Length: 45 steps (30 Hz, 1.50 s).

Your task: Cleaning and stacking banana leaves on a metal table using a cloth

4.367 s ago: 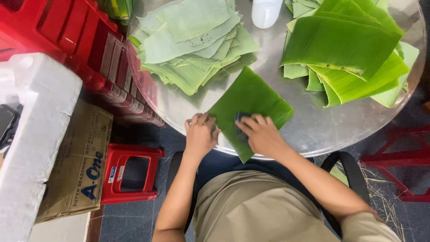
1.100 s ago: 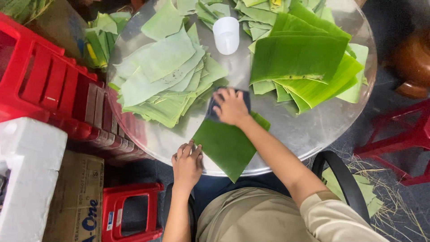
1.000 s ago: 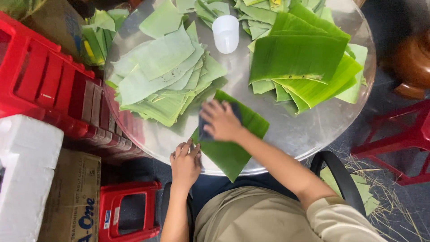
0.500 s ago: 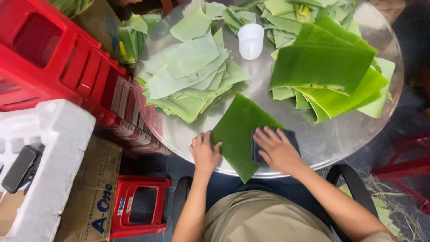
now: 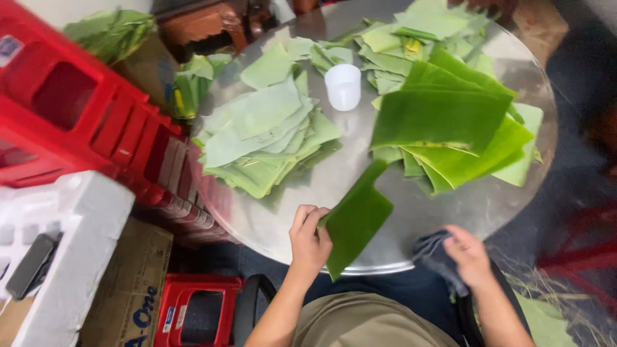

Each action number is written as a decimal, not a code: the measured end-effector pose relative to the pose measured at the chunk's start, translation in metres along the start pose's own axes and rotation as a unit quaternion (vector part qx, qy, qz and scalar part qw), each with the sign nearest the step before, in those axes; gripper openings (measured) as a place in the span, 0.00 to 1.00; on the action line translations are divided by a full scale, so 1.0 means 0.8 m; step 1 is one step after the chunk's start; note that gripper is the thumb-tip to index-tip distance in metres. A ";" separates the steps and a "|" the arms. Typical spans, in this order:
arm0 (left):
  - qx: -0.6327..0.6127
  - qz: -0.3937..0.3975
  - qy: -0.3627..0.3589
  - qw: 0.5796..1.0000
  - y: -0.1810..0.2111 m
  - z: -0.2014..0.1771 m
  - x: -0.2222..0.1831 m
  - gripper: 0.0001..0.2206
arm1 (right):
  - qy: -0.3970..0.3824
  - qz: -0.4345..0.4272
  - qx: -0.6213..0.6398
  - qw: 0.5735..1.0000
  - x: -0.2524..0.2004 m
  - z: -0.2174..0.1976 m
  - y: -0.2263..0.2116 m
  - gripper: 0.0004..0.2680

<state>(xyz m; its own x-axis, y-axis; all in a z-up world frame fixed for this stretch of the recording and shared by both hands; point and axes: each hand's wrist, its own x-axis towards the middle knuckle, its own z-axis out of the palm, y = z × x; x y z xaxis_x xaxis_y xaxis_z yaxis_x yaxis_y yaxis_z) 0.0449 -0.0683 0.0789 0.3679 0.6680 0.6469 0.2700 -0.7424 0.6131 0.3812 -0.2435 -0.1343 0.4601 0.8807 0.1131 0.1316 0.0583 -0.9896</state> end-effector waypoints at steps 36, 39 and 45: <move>0.564 -0.052 -0.217 0.795 -0.331 0.022 0.282 0.07 | 0.009 0.015 0.067 0.998 -0.016 0.015 -0.050 0.15; 0.578 -0.006 -0.249 0.777 -0.335 0.030 0.288 0.10 | 0.041 0.029 0.117 0.992 -0.008 0.019 -0.041 0.15; 0.585 0.025 -0.267 0.765 -0.340 0.049 0.292 0.09 | 0.122 0.071 0.184 0.973 0.003 0.010 -0.036 0.16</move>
<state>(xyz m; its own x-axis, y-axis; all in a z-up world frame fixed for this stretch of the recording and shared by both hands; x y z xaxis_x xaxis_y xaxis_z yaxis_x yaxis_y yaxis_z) 0.0920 0.2874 0.0455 0.6311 0.7529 0.1868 0.7403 -0.5127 -0.4348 0.3716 -0.2391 -0.1059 0.6510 0.7572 -0.0529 -0.2505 0.1486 -0.9566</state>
